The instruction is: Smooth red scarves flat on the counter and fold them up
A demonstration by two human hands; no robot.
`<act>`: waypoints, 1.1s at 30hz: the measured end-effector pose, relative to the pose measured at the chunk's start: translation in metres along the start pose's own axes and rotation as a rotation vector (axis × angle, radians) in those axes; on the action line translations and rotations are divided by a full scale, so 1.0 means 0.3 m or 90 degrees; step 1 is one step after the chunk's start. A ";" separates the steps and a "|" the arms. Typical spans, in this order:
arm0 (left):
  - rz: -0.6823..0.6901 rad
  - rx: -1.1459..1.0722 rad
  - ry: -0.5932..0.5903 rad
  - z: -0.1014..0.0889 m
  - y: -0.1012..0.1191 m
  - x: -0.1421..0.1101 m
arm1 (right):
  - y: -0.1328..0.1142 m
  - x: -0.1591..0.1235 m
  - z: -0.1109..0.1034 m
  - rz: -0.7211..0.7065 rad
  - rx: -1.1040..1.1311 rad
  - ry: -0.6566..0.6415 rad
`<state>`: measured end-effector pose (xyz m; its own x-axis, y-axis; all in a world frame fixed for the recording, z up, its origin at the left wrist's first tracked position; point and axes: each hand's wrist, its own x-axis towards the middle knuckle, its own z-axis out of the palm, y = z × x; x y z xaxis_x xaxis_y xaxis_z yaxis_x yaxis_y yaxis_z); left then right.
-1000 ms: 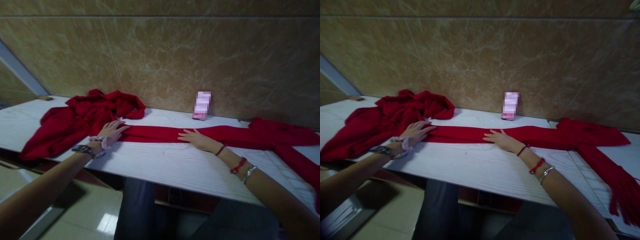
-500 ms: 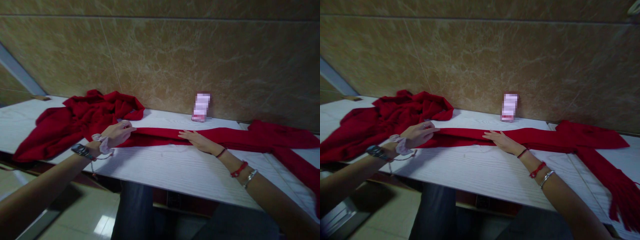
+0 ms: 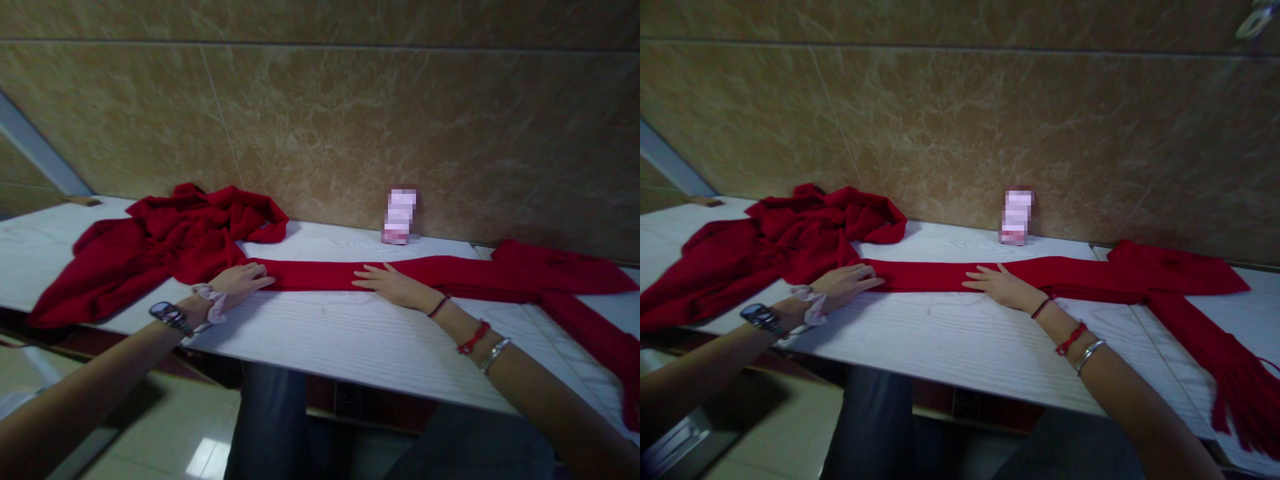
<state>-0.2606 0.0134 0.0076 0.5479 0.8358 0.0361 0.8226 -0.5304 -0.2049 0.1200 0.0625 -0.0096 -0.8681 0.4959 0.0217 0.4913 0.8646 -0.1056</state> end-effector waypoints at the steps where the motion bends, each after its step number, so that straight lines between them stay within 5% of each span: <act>1: 0.026 -0.006 0.007 -0.013 0.005 0.007 | -0.003 0.001 -0.002 0.001 -0.001 0.005; 6: 0.073 -0.146 0.118 -0.079 0.132 0.143 | -0.014 0.011 -0.003 0.002 0.036 0.032; 9: 0.108 -0.214 0.161 -0.049 0.246 0.252 | -0.016 0.013 0.000 0.006 0.065 0.029; 12: 0.162 -0.199 0.064 0.014 0.309 0.286 | -0.016 0.003 -0.004 0.016 0.077 0.020; 19: 0.110 -0.198 -0.035 0.021 0.300 0.231 | -0.005 -0.002 -0.018 0.065 0.076 0.014; 23: -0.033 -0.199 0.087 0.004 0.363 0.310 | -0.025 0.049 -0.006 0.156 0.036 0.107; 33: -0.091 -0.147 -0.019 0.028 0.407 0.372 | -0.040 0.044 0.010 0.256 -0.017 -0.008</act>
<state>-0.1002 0.0432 -0.0216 0.4212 0.9068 0.0185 0.9063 -0.4215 0.0291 0.1024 0.0586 -0.0110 -0.6075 0.7938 -0.0282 0.7931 0.6042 -0.0770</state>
